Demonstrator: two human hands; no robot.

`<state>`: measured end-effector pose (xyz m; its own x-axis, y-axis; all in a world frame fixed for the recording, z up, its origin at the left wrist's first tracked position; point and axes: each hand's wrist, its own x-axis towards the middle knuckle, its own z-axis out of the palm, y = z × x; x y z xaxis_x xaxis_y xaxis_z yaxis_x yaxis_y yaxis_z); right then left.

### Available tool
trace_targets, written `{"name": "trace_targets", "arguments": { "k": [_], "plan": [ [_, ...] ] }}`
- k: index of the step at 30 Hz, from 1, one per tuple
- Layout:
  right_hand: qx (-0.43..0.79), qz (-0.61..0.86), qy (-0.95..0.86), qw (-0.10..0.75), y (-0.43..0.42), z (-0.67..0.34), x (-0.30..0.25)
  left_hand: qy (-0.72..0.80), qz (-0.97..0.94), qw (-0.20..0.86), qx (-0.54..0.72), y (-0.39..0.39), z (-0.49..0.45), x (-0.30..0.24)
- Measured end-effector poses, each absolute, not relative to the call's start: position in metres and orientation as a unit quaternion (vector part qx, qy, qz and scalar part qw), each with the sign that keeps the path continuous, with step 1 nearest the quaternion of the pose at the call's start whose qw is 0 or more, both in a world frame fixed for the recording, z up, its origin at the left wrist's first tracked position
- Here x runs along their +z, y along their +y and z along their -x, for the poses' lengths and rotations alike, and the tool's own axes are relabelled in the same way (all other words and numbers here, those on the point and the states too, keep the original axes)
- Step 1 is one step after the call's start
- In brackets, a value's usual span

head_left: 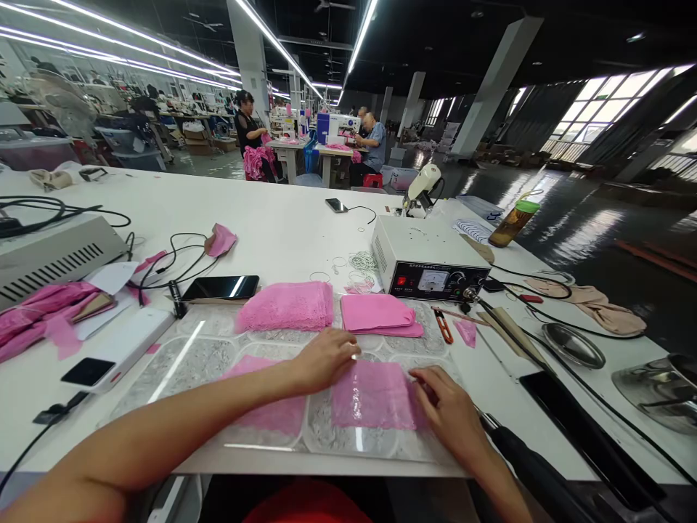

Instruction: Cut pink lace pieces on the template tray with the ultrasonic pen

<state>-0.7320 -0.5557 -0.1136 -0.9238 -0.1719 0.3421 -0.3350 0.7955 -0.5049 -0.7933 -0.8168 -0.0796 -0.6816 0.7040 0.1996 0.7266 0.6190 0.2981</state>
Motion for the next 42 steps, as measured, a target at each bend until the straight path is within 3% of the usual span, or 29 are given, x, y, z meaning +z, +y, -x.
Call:
{"name": "trace_targets", "arguments": {
  "k": [6, 14, 20, 25, 42],
  "plan": [
    [0.361, -0.079, -0.910, 0.191, -0.547, 0.761, -0.102, -0.925, 0.310, -0.014, -0.221, -0.793, 0.856, -0.054],
    [0.415, 0.035, -0.884, 0.211, -0.521, 0.794, -0.093, -0.913, 0.297, -0.075, -0.270, -0.784, 0.888, -0.070],
    [0.426, -0.056, -0.880, 0.202, -0.533, 0.819, -0.090, -0.898, 0.288, -0.087, -0.320, -0.791, 0.890, -0.063],
    [0.319, -0.175, -0.904, 0.223, -0.564, 0.830, -0.088, -0.891, 0.297, -0.100, -0.328, -0.793, 0.890, -0.054],
    [0.250, -0.197, -0.910, 0.265, -0.559, 0.852, -0.107, -0.864, 0.313, -0.111, -0.379, -0.791, 0.900, -0.054]
  ]
}}
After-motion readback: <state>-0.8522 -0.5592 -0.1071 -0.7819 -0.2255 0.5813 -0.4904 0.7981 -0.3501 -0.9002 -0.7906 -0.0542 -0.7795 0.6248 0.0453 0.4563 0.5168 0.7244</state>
